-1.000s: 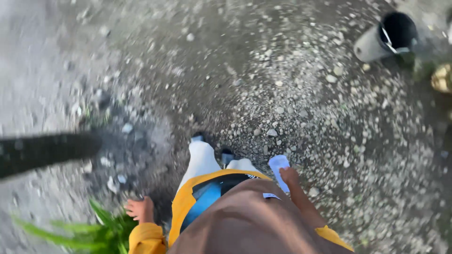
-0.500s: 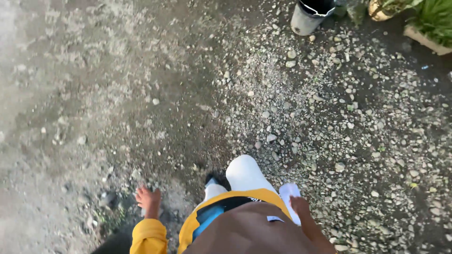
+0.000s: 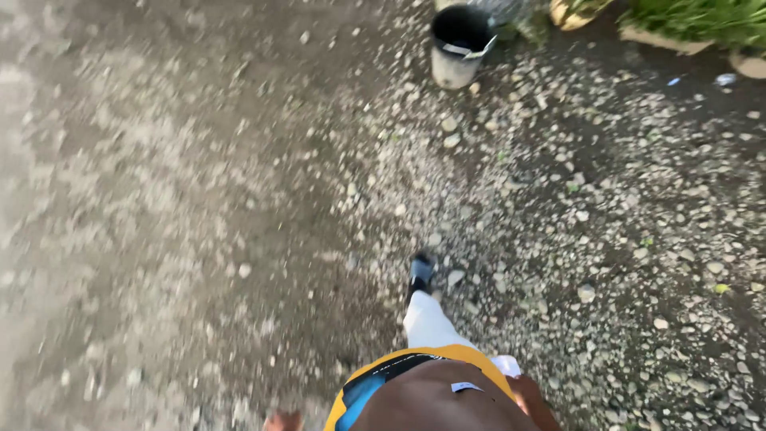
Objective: Watering potted plants outdoors using a cup and a bucket of water.
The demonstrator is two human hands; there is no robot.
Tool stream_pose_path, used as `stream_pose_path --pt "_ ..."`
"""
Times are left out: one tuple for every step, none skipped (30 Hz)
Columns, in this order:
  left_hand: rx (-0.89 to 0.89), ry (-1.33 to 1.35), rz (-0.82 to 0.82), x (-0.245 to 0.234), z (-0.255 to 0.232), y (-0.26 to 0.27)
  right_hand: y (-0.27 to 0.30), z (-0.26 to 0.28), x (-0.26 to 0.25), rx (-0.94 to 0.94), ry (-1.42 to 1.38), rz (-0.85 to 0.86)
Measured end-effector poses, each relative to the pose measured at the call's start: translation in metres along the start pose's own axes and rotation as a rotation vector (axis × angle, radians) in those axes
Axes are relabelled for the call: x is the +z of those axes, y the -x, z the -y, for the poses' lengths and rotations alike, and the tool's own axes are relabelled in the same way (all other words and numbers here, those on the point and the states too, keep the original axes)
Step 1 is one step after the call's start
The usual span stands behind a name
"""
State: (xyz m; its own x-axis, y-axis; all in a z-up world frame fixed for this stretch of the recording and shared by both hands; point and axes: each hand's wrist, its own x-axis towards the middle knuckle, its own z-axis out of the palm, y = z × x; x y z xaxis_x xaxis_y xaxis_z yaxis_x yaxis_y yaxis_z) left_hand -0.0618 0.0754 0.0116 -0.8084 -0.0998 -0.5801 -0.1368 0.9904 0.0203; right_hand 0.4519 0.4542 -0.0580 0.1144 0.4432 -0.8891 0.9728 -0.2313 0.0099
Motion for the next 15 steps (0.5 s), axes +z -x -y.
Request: stream_pose_path --pt "0.011 0.074 -0.005 -0.011 -0.027 -0.009 -0.009 0.019 -0.021 0.002 -0.017 -0.007" --pt "0.021 0.151 -0.010 -0.023 -0.055 -0.020 -0.018 0.041 -0.044 0.071 -0.154 -0.013" --pt "0.032 0.229 -0.014 -0.035 -0.083 -0.030 -0.027 0.063 -0.066 0.139 -0.292 -0.019" --pt "0.038 0.302 -0.013 -0.044 -0.110 -0.036 -0.029 0.085 -0.098 0.142 -0.305 -0.024" --pt "0.045 0.376 -0.011 -0.052 -0.136 -0.042 -0.032 0.106 -0.128 0.112 -0.259 -0.041" --pt "0.048 0.455 -0.009 -0.058 -0.160 -0.048 -0.036 0.128 -0.160 0.078 -0.208 -0.061" --pt "0.052 0.534 -0.006 -0.063 -0.182 -0.055 -0.065 0.155 -0.192 0.078 -0.217 -0.069" --pt "0.040 0.595 0.004 -0.068 -0.185 -0.052 -0.086 0.167 -0.211 -0.019 -0.093 -0.161" --pt "0.027 0.656 0.013 -0.074 -0.188 -0.051 -0.108 0.178 -0.230 -0.117 0.031 -0.250" --pt "0.027 0.646 0.018 -0.071 -0.211 -0.062 -0.128 0.193 -0.248 -0.107 0.029 -0.245" --pt "0.146 0.455 -0.065 -0.068 -0.233 -0.073 -0.147 0.208 -0.266 -0.266 0.214 -0.385" --pt "0.272 0.269 -0.146 -0.061 -0.259 -0.086 -0.169 0.223 -0.288 -0.427 0.397 -0.533" --pt "0.280 0.266 -0.141 -0.061 -0.280 -0.088 -0.158 0.257 -0.306 -0.418 0.392 -0.535" --pt "0.348 0.340 -0.141 -0.061 -0.296 -0.089 -0.145 0.288 -0.320 -0.409 0.230 -0.489" --pt "0.416 0.414 -0.140 -0.061 -0.314 -0.090 -0.133 0.320 -0.335 -0.398 0.068 -0.444"
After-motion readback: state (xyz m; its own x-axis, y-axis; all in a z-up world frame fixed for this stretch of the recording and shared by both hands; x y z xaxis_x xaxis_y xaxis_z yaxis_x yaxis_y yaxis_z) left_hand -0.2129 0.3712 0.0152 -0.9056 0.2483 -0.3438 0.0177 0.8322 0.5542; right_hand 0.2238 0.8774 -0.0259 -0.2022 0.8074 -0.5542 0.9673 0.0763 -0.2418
